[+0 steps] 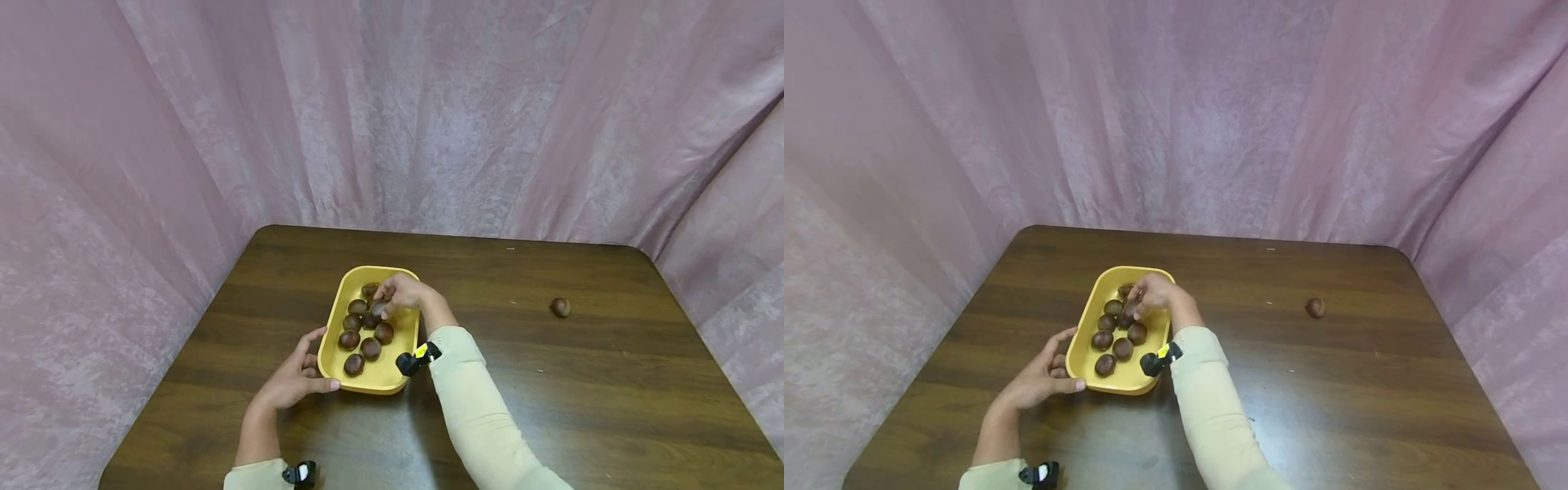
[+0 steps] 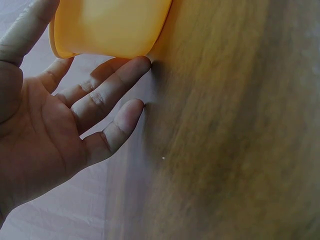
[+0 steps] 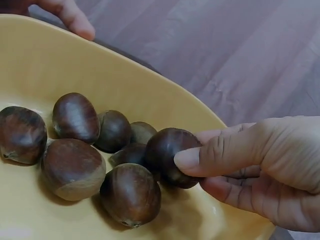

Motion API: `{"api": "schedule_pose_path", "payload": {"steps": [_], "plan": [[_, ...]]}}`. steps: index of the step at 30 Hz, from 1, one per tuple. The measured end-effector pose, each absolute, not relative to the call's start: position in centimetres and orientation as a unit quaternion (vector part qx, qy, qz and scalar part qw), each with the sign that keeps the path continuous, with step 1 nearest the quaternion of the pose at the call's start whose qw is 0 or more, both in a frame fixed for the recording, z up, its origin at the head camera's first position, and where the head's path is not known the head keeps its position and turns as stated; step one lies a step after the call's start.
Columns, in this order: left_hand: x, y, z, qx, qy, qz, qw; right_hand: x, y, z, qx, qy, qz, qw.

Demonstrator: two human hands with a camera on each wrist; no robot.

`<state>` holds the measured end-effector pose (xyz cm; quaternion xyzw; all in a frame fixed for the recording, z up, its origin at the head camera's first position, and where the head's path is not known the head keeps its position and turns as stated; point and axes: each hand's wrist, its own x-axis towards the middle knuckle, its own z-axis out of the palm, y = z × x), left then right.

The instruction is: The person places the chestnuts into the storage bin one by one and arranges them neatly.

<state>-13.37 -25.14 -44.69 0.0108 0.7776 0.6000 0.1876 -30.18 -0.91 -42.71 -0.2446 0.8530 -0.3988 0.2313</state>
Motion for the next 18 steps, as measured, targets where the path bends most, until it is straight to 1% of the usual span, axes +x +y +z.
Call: {"api": "schedule_pose_path", "payload": {"steps": [10, 16, 18], "plan": [[-13.3, -25.2, -45.1, 0.025, 0.775, 0.603, 0.186, -29.4, -0.4, -42.5, -0.25, 0.848, -0.406, 0.229], [-13.3, -25.2, -45.0, 0.025, 0.773, 0.606, 0.188, -28.1, 1.3, -42.3, -0.228, 0.817, -0.478, 0.226], [-13.3, -25.2, -45.0, 0.028, 0.773, 0.606, 0.187, -27.6, 1.9, -42.1, -0.227, 0.807, -0.5, 0.217]]}}
